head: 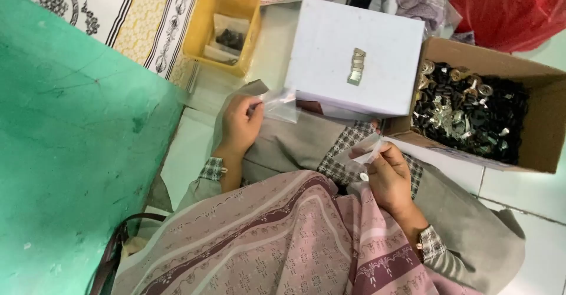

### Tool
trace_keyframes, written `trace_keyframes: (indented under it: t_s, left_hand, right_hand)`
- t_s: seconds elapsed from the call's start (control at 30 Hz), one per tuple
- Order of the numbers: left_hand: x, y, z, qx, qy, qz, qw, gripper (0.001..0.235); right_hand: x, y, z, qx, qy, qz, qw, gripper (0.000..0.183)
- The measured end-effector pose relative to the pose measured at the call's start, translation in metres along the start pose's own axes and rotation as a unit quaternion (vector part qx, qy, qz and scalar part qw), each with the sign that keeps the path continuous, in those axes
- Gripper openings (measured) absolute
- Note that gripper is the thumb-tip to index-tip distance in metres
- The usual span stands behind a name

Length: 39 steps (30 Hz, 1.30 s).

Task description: Picking small metal hardware components from a bulk box and placing them into small plastic bags for individual packaging.

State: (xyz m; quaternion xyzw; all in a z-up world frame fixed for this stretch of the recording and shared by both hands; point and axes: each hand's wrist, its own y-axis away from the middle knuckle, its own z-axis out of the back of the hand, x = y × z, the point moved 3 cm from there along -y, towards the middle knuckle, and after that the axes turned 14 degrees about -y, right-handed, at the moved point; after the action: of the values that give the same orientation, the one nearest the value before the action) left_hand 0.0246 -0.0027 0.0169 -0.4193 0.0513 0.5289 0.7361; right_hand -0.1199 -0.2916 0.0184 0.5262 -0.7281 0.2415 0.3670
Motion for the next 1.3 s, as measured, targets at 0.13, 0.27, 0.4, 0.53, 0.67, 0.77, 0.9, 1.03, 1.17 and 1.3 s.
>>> trace_keyframes:
  t_s: [0.13, 0.27, 0.4, 0.53, 0.67, 0.77, 0.9, 1.03, 1.17, 1.3]
  left_hand:
    - [0.019, -0.001, -0.016, 0.016, 0.029, 0.025, 0.999, 0.005]
    - [0.045, -0.018, -0.032, 0.016, 0.054, 0.078, 0.995, 0.007]
    - [0.088, -0.055, -0.055, -0.013, 0.046, 0.108, 0.993, 0.007]
    - [0.091, -0.088, -0.052, -0.053, 0.01, 0.047, 0.997, 0.01]
    - [0.063, -0.088, -0.046, 0.008, -0.081, 0.008, 0.997, 0.065]
    - [0.004, -0.073, -0.029, -0.027, 0.011, -0.06, 0.998, 0.05]
    - [-0.074, -0.025, -0.024, -0.002, 0.258, -0.158, 0.953, 0.017]
    - [-0.123, 0.0, -0.008, 0.088, 0.274, -0.146, 0.946, 0.034]
    - [-0.139, 0.014, -0.016, 0.134, 0.268, -0.139, 0.944, 0.02]
    - [-0.144, 0.026, -0.028, 0.199, 0.314, -0.06, 0.926, 0.013]
  right_hand:
    - [-0.018, -0.017, -0.026, 0.035, 0.041, -0.01, 0.998, 0.005]
    - [-0.028, -0.031, -0.065, 0.059, 0.057, -0.009, 0.997, 0.008]
    - [-0.039, -0.045, -0.076, 0.088, 0.032, 0.01, 0.996, 0.007]
    - [-0.022, -0.049, -0.073, 0.155, 0.001, -0.093, 0.984, 0.012]
    - [-0.007, -0.047, -0.07, 0.128, -0.028, -0.042, 0.99, 0.018]
    - [-0.016, -0.049, -0.051, 0.083, -0.068, 0.005, 0.994, 0.016]
    - [-0.023, -0.044, -0.031, 0.047, -0.095, 0.036, 0.994, 0.015]
    - [-0.022, -0.03, -0.023, 0.009, -0.095, 0.055, 0.994, 0.01]
    - [-0.026, -0.014, -0.01, 0.015, -0.017, 0.099, 0.995, 0.005]
    - [-0.016, 0.001, -0.004, 0.048, 0.05, 0.147, 0.987, 0.018]
